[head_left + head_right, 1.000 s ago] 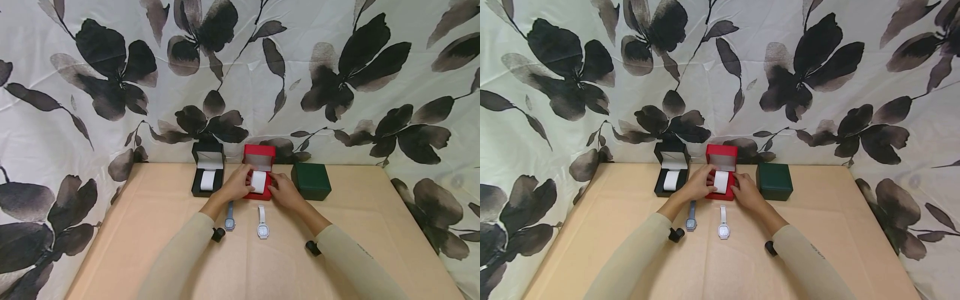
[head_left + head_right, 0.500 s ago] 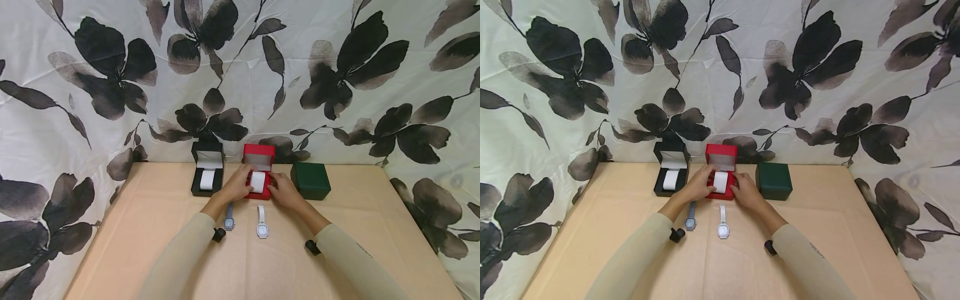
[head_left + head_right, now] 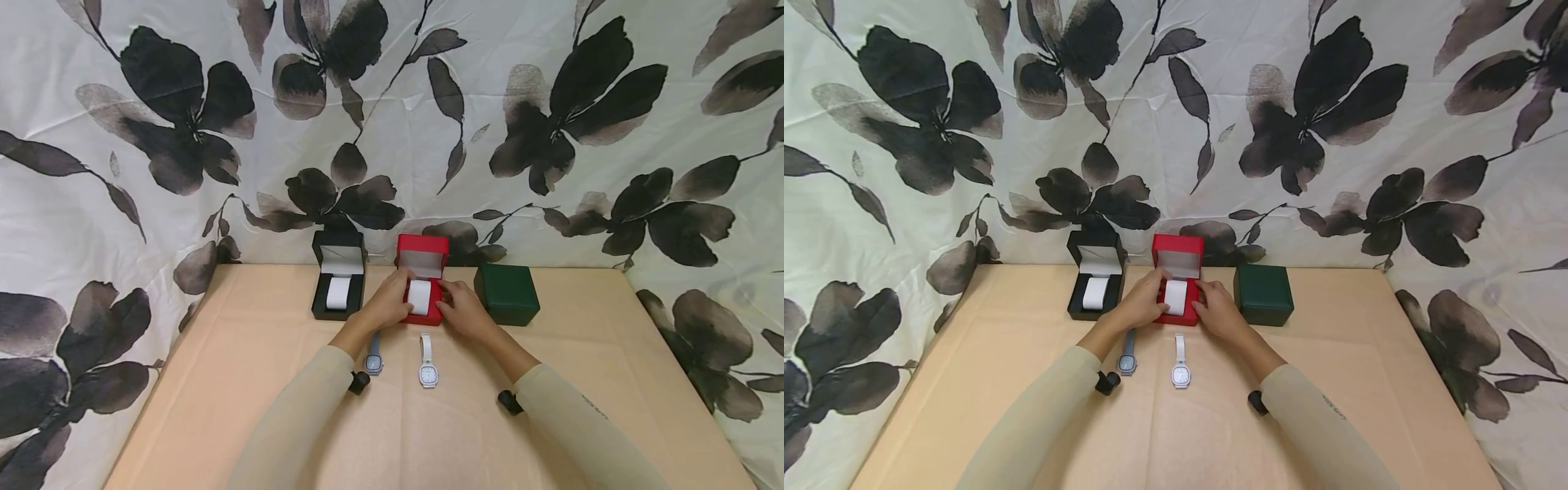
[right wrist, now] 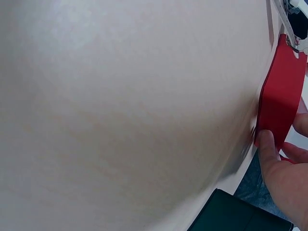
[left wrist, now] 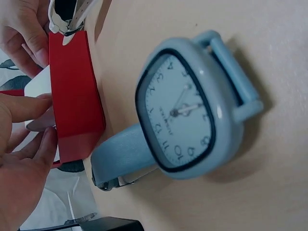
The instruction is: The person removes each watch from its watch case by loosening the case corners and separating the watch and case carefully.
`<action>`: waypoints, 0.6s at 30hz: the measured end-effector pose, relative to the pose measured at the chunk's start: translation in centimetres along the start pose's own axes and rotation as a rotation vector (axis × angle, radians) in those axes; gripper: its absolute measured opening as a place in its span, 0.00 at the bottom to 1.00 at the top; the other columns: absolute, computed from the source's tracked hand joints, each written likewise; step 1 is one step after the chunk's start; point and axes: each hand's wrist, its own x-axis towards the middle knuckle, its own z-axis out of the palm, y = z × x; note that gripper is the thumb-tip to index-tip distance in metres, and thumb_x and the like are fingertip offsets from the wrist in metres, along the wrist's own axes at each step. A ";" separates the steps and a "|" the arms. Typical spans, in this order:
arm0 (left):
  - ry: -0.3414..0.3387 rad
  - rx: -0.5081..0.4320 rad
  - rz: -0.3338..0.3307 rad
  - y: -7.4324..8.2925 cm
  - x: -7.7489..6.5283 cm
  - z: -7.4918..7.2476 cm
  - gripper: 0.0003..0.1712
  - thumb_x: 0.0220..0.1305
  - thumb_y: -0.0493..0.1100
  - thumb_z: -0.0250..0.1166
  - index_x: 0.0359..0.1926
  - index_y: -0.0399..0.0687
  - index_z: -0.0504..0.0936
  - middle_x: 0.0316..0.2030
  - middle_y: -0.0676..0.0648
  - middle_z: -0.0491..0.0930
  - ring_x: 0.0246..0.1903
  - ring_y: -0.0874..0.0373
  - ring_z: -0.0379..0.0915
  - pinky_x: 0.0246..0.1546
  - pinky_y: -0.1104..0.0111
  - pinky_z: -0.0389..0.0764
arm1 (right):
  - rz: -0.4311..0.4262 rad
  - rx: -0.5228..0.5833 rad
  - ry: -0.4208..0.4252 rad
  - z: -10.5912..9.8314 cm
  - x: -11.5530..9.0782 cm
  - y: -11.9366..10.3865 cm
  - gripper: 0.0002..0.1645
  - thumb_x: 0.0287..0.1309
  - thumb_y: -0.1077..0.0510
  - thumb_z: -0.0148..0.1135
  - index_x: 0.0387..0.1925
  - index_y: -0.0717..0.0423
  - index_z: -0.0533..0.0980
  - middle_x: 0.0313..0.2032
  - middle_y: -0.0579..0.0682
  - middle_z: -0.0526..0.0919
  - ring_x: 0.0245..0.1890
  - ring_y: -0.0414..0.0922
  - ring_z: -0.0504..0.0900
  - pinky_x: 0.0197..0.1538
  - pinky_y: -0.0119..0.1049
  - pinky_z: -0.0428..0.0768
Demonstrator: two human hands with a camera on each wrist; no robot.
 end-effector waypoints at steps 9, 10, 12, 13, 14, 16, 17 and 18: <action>0.020 0.051 -0.019 -0.5 0.4 0.1 0.31 0.63 0.34 0.72 0.65 0.38 0.73 0.61 0.42 0.69 0.59 0.49 0.72 0.68 0.59 0.75 | 0.013 0.006 -0.009 0.1 0.0 0.0 0.36 0.68 0.60 0.65 0.73 0.66 0.65 0.61 0.66 0.74 0.57 0.58 0.79 0.63 0.53 0.82; 0.023 0.054 -0.015 -0.5 0.4 0.1 0.31 0.63 0.34 0.72 0.65 0.37 0.73 0.61 0.42 0.69 0.59 0.49 0.72 0.68 0.58 0.75 | 0.009 0.003 -0.008 0.1 0.0 0.0 0.36 0.68 0.60 0.65 0.73 0.67 0.65 0.61 0.67 0.74 0.57 0.58 0.80 0.63 0.53 0.82; 0.024 0.060 -0.006 -0.5 0.4 0.1 0.31 0.62 0.34 0.72 0.65 0.37 0.74 0.61 0.41 0.70 0.59 0.48 0.72 0.68 0.58 0.75 | 0.002 0.003 -0.001 0.1 0.1 0.0 0.36 0.68 0.60 0.65 0.72 0.68 0.66 0.60 0.67 0.75 0.56 0.58 0.80 0.63 0.53 0.82; 0.025 0.062 -0.001 -0.5 0.4 0.1 0.30 0.63 0.33 0.71 0.65 0.37 0.74 0.60 0.41 0.70 0.59 0.48 0.72 0.68 0.58 0.76 | -0.002 0.000 0.003 0.1 0.1 0.0 0.35 0.68 0.60 0.65 0.72 0.68 0.66 0.60 0.67 0.75 0.56 0.59 0.80 0.63 0.54 0.82; 0.024 0.061 0.002 -0.4 0.5 0.0 0.30 0.63 0.33 0.71 0.65 0.38 0.74 0.60 0.41 0.71 0.59 0.48 0.72 0.68 0.58 0.76 | -0.006 -0.004 0.007 0.1 0.1 0.1 0.35 0.68 0.60 0.65 0.72 0.68 0.66 0.59 0.67 0.75 0.56 0.59 0.80 0.63 0.54 0.82; 0.016 0.054 0.003 -0.4 0.5 0.0 0.29 0.64 0.33 0.71 0.64 0.38 0.75 0.61 0.40 0.72 0.59 0.47 0.73 0.68 0.58 0.76 | -0.017 -0.011 0.015 0.1 0.1 0.1 0.34 0.68 0.60 0.64 0.71 0.69 0.67 0.59 0.67 0.75 0.56 0.59 0.80 0.62 0.54 0.82; 0.015 0.051 0.002 -0.3 0.5 -0.1 0.28 0.64 0.33 0.70 0.64 0.39 0.75 0.61 0.40 0.72 0.59 0.47 0.73 0.68 0.58 0.76 | -0.017 -0.010 0.018 0.1 0.1 0.1 0.34 0.68 0.60 0.64 0.71 0.69 0.67 0.59 0.67 0.76 0.55 0.59 0.80 0.62 0.54 0.82; 0.011 0.047 -0.001 -0.3 0.5 -0.1 0.27 0.64 0.33 0.70 0.64 0.39 0.75 0.61 0.40 0.72 0.60 0.47 0.72 0.68 0.58 0.76 | -0.018 -0.009 0.019 0.1 0.1 0.1 0.34 0.68 0.61 0.65 0.71 0.69 0.67 0.58 0.67 0.76 0.55 0.59 0.80 0.62 0.54 0.82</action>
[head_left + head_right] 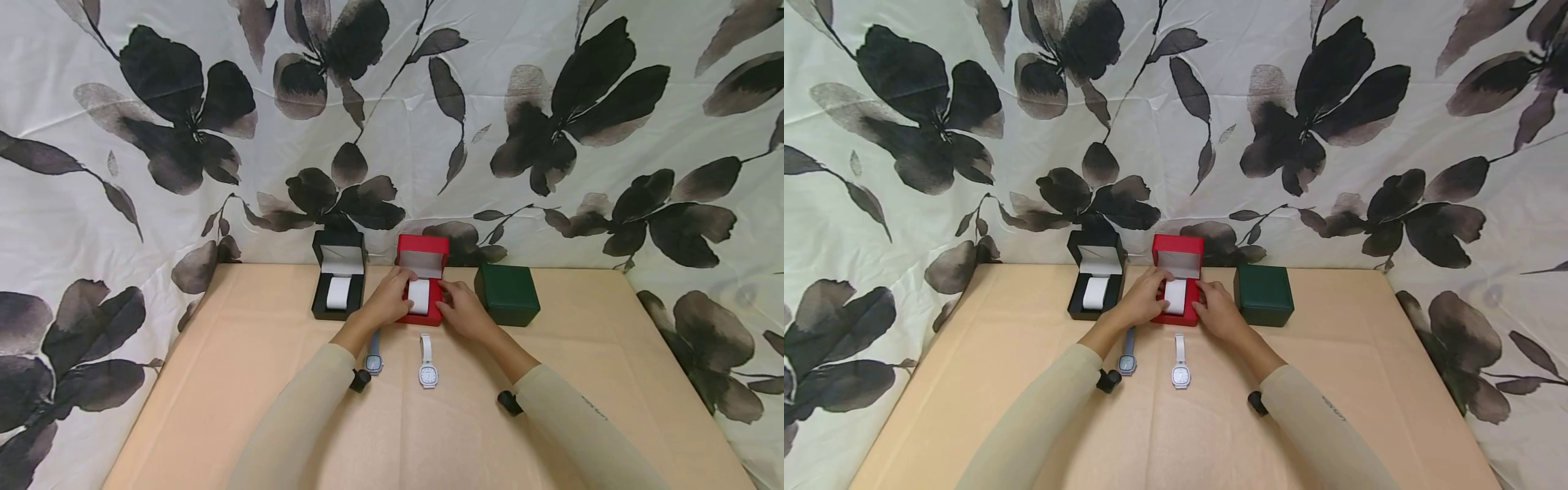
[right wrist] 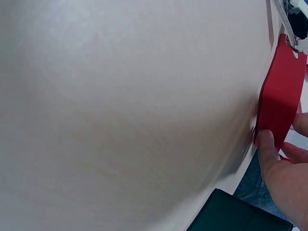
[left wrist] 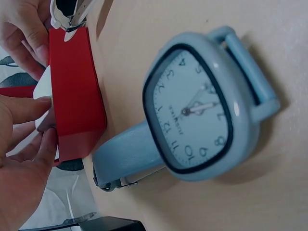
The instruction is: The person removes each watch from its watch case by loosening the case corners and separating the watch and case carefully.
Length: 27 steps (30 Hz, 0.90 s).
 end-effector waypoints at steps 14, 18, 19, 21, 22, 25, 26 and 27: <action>-0.042 0.119 0.017 0.4 1.0 -0.1 0.24 0.68 0.34 0.64 0.65 0.33 0.78 0.61 0.40 0.73 0.61 0.48 0.71 0.68 0.60 0.75 | -0.003 0.010 -0.019 -0.2 0.5 0.3 0.35 0.68 0.61 0.64 0.72 0.69 0.66 0.59 0.67 0.75 0.55 0.58 0.81 0.62 0.52 0.83; -0.039 0.142 0.027 0.5 1.0 -0.1 0.23 0.69 0.33 0.63 0.63 0.33 0.79 0.60 0.39 0.73 0.60 0.46 0.71 0.66 0.58 0.76 | -0.017 0.009 -0.017 -0.2 0.7 0.4 0.35 0.68 0.61 0.64 0.71 0.69 0.66 0.58 0.68 0.75 0.54 0.58 0.81 0.61 0.52 0.83; -0.037 0.142 0.028 0.5 1.0 -0.1 0.23 0.69 0.33 0.63 0.63 0.33 0.79 0.60 0.39 0.74 0.60 0.46 0.71 0.66 0.58 0.76 | -0.018 0.008 -0.017 -0.2 0.7 0.4 0.35 0.68 0.61 0.64 0.72 0.69 0.66 0.58 0.67 0.75 0.54 0.58 0.81 0.61 0.52 0.83; -0.035 0.134 0.022 0.5 1.0 0.0 0.23 0.69 0.33 0.63 0.64 0.33 0.78 0.61 0.39 0.73 0.60 0.45 0.71 0.66 0.57 0.76 | -0.020 0.006 -0.017 -0.3 0.8 0.5 0.35 0.68 0.61 0.64 0.71 0.70 0.66 0.58 0.68 0.75 0.54 0.58 0.81 0.61 0.53 0.83; -0.034 0.126 0.015 0.5 1.1 0.1 0.24 0.69 0.34 0.63 0.65 0.33 0.77 0.62 0.38 0.73 0.61 0.45 0.70 0.67 0.57 0.75 | -0.021 0.003 -0.017 -0.3 0.9 0.6 0.35 0.68 0.61 0.64 0.71 0.70 0.66 0.58 0.68 0.75 0.54 0.58 0.81 0.61 0.53 0.83; -0.028 0.087 -0.007 0.5 1.1 0.2 0.28 0.69 0.34 0.63 0.68 0.32 0.73 0.65 0.37 0.72 0.65 0.43 0.68 0.70 0.55 0.73 | -0.020 0.006 -0.018 -0.3 0.9 0.7 0.35 0.68 0.62 0.64 0.71 0.70 0.66 0.58 0.68 0.75 0.54 0.58 0.82 0.61 0.52 0.83; -0.026 0.075 -0.014 0.5 1.1 0.2 0.29 0.70 0.34 0.63 0.70 0.32 0.72 0.67 0.36 0.71 0.66 0.42 0.67 0.71 0.54 0.71 | -0.022 0.008 -0.015 -0.3 1.0 0.7 0.34 0.68 0.62 0.64 0.71 0.70 0.66 0.58 0.68 0.75 0.53 0.58 0.82 0.61 0.52 0.83; -0.022 0.059 -0.020 0.5 1.1 0.2 0.30 0.69 0.34 0.63 0.71 0.32 0.70 0.68 0.36 0.70 0.67 0.42 0.67 0.73 0.54 0.70 | -0.026 0.007 -0.013 -0.3 1.0 0.7 0.34 0.68 0.62 0.64 0.71 0.70 0.67 0.57 0.68 0.75 0.53 0.58 0.82 0.61 0.52 0.83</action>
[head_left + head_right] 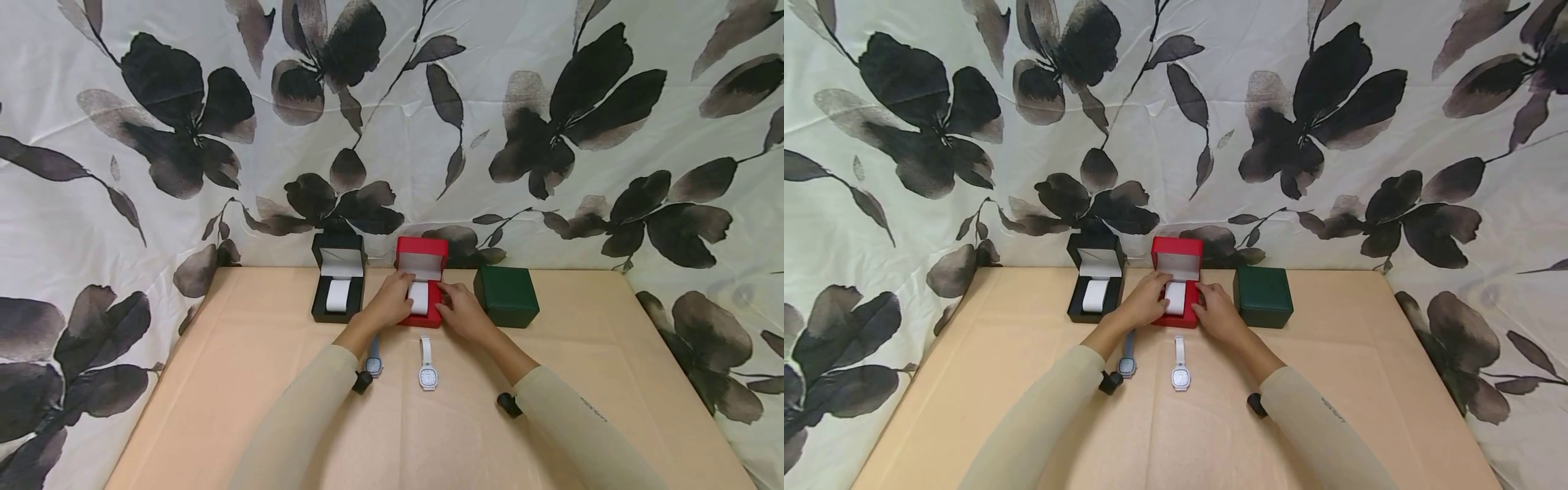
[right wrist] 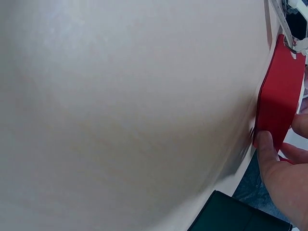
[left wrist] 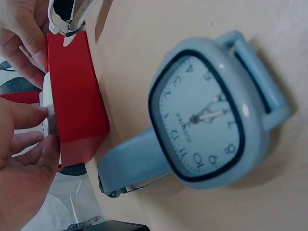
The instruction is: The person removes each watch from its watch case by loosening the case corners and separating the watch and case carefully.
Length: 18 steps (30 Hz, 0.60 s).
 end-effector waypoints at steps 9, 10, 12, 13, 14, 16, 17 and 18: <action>0.017 -0.048 -0.019 0.5 -0.5 -0.4 0.35 0.67 0.37 0.67 0.72 0.31 0.68 0.68 0.35 0.69 0.66 0.44 0.69 0.73 0.55 0.70 | 0.007 0.040 0.046 0.0 -0.7 0.0 0.33 0.67 0.61 0.66 0.70 0.66 0.69 0.57 0.66 0.78 0.52 0.57 0.83 0.60 0.52 0.84; 0.016 -0.050 -0.022 0.6 -0.6 -0.5 0.35 0.67 0.37 0.67 0.72 0.31 0.67 0.68 0.35 0.68 0.66 0.44 0.69 0.73 0.55 0.70 | 0.012 0.046 0.052 -0.1 -0.8 0.0 0.33 0.67 0.61 0.66 0.70 0.66 0.69 0.57 0.66 0.78 0.52 0.56 0.84 0.60 0.52 0.84; 0.021 -0.057 -0.023 0.8 -0.7 -0.6 0.36 0.67 0.38 0.67 0.72 0.31 0.67 0.68 0.35 0.68 0.66 0.44 0.70 0.73 0.55 0.71 | 0.018 0.062 0.059 -0.3 -1.0 -0.1 0.33 0.67 0.60 0.66 0.71 0.64 0.69 0.58 0.66 0.78 0.52 0.56 0.84 0.59 0.51 0.84; 0.024 -0.058 -0.023 0.8 -0.8 -0.6 0.36 0.67 0.38 0.68 0.73 0.32 0.67 0.68 0.35 0.68 0.66 0.44 0.70 0.73 0.55 0.71 | 0.022 0.074 0.059 -0.5 -1.2 -0.3 0.33 0.68 0.60 0.66 0.71 0.63 0.69 0.59 0.65 0.77 0.53 0.56 0.84 0.60 0.51 0.84; 0.028 -0.059 -0.022 0.9 -0.9 -0.7 0.37 0.67 0.38 0.68 0.73 0.32 0.67 0.68 0.35 0.68 0.65 0.45 0.70 0.72 0.56 0.71 | 0.025 0.083 0.056 -0.7 -1.4 -0.4 0.34 0.68 0.60 0.65 0.72 0.63 0.68 0.60 0.65 0.77 0.54 0.56 0.84 0.60 0.51 0.84; 0.036 -0.064 -0.014 1.0 -1.1 -0.8 0.37 0.67 0.39 0.69 0.73 0.33 0.66 0.68 0.36 0.68 0.65 0.45 0.70 0.72 0.56 0.71 | 0.033 0.106 0.053 -1.2 -1.9 -0.8 0.33 0.70 0.59 0.64 0.72 0.62 0.67 0.62 0.64 0.75 0.56 0.56 0.84 0.61 0.51 0.83; 0.039 -0.065 -0.011 1.1 -1.2 -0.9 0.38 0.67 0.39 0.69 0.73 0.34 0.66 0.68 0.36 0.69 0.64 0.46 0.70 0.72 0.56 0.72 | 0.037 0.114 0.054 -1.5 -2.1 -1.0 0.33 0.70 0.59 0.64 0.72 0.61 0.67 0.63 0.63 0.74 0.58 0.57 0.83 0.62 0.51 0.83; 0.041 -0.065 -0.006 1.3 -1.4 -1.0 0.38 0.67 0.39 0.69 0.74 0.34 0.66 0.68 0.37 0.68 0.64 0.46 0.70 0.72 0.56 0.72 | 0.042 0.123 0.054 -1.8 -2.4 -1.2 0.33 0.71 0.59 0.63 0.73 0.60 0.66 0.64 0.62 0.73 0.59 0.57 0.82 0.62 0.52 0.82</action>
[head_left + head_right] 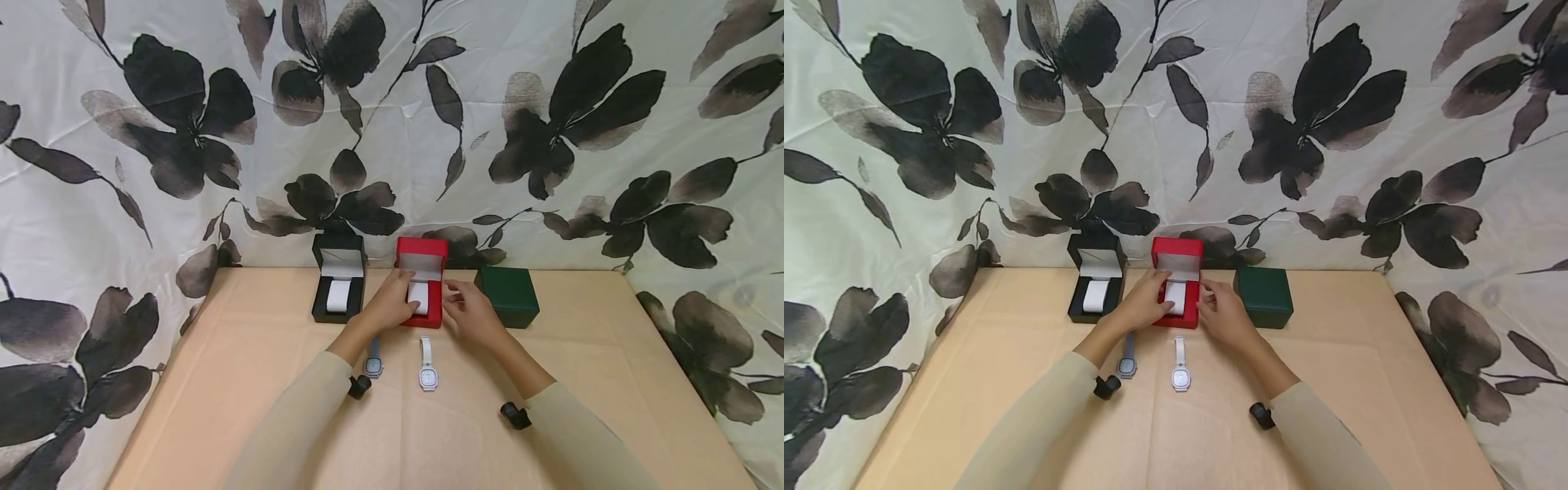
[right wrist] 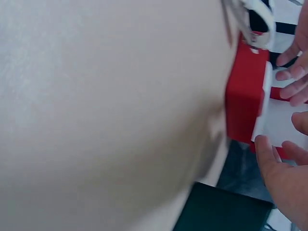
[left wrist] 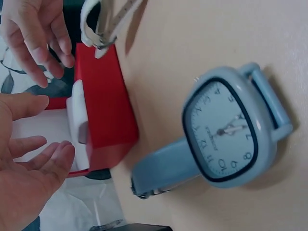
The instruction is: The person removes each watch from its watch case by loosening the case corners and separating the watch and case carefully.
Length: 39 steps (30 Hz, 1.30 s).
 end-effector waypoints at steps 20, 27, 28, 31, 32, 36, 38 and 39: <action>-0.036 -0.102 0.109 3.6 -3.3 1.2 0.42 0.66 0.45 0.71 0.76 0.42 0.63 0.71 0.42 0.69 0.65 0.49 0.69 0.62 0.58 0.82 | -0.162 -0.162 0.060 -8.9 -4.0 1.1 0.39 0.67 0.52 0.69 0.72 0.60 0.66 0.68 0.64 0.71 0.65 0.65 0.74 0.65 0.64 0.74; -0.077 -0.166 0.086 4.7 -3.1 2.2 0.46 0.64 0.47 0.73 0.78 0.45 0.62 0.73 0.42 0.68 0.70 0.48 0.67 0.61 0.58 0.83 | -0.119 -0.263 -0.016 -11.3 -4.0 2.6 0.50 0.60 0.44 0.74 0.75 0.58 0.62 0.74 0.65 0.64 0.74 0.68 0.61 0.70 0.73 0.62; -0.084 -0.179 0.081 4.8 -3.0 2.4 0.46 0.64 0.47 0.73 0.78 0.46 0.61 0.72 0.43 0.68 0.70 0.48 0.67 0.60 0.59 0.83 | -0.112 -0.276 -0.029 -11.6 -4.0 2.8 0.51 0.59 0.43 0.75 0.76 0.58 0.62 0.75 0.65 0.63 0.75 0.68 0.60 0.70 0.73 0.62; -0.102 -0.213 0.078 5.3 -2.5 3.1 0.46 0.64 0.48 0.73 0.78 0.47 0.61 0.72 0.42 0.69 0.68 0.48 0.70 0.61 0.61 0.82 | -0.097 -0.312 -0.065 -12.2 -3.7 3.5 0.56 0.57 0.41 0.76 0.77 0.59 0.60 0.75 0.65 0.61 0.75 0.68 0.58 0.71 0.73 0.61; -0.106 -0.217 0.080 5.4 -2.3 3.3 0.46 0.64 0.48 0.73 0.78 0.47 0.61 0.71 0.42 0.70 0.68 0.48 0.71 0.61 0.62 0.82 | -0.093 -0.325 -0.077 -12.4 -3.6 3.6 0.57 0.56 0.40 0.77 0.77 0.59 0.60 0.76 0.65 0.61 0.75 0.68 0.58 0.71 0.73 0.61; -0.120 -0.199 0.089 6.1 -1.5 4.1 0.46 0.64 0.49 0.74 0.77 0.46 0.62 0.71 0.43 0.70 0.66 0.50 0.72 0.61 0.64 0.82 | -0.091 -0.361 -0.108 -13.2 -3.2 4.2 0.60 0.53 0.40 0.78 0.77 0.62 0.59 0.76 0.67 0.60 0.75 0.69 0.58 0.71 0.73 0.60; -0.128 -0.197 0.083 6.4 -1.1 4.5 0.46 0.64 0.49 0.74 0.77 0.46 0.63 0.71 0.44 0.70 0.66 0.51 0.72 0.61 0.65 0.82 | -0.092 -0.380 -0.119 -13.6 -3.0 4.4 0.60 0.53 0.40 0.78 0.76 0.64 0.59 0.76 0.68 0.60 0.75 0.69 0.58 0.72 0.73 0.59; -0.133 -0.196 0.080 6.5 -0.9 4.8 0.46 0.64 0.49 0.74 0.77 0.46 0.63 0.72 0.44 0.70 0.66 0.51 0.72 0.61 0.65 0.82 | -0.091 -0.389 -0.125 -13.8 -2.9 4.5 0.60 0.53 0.40 0.78 0.76 0.64 0.59 0.76 0.68 0.59 0.75 0.70 0.57 0.72 0.73 0.59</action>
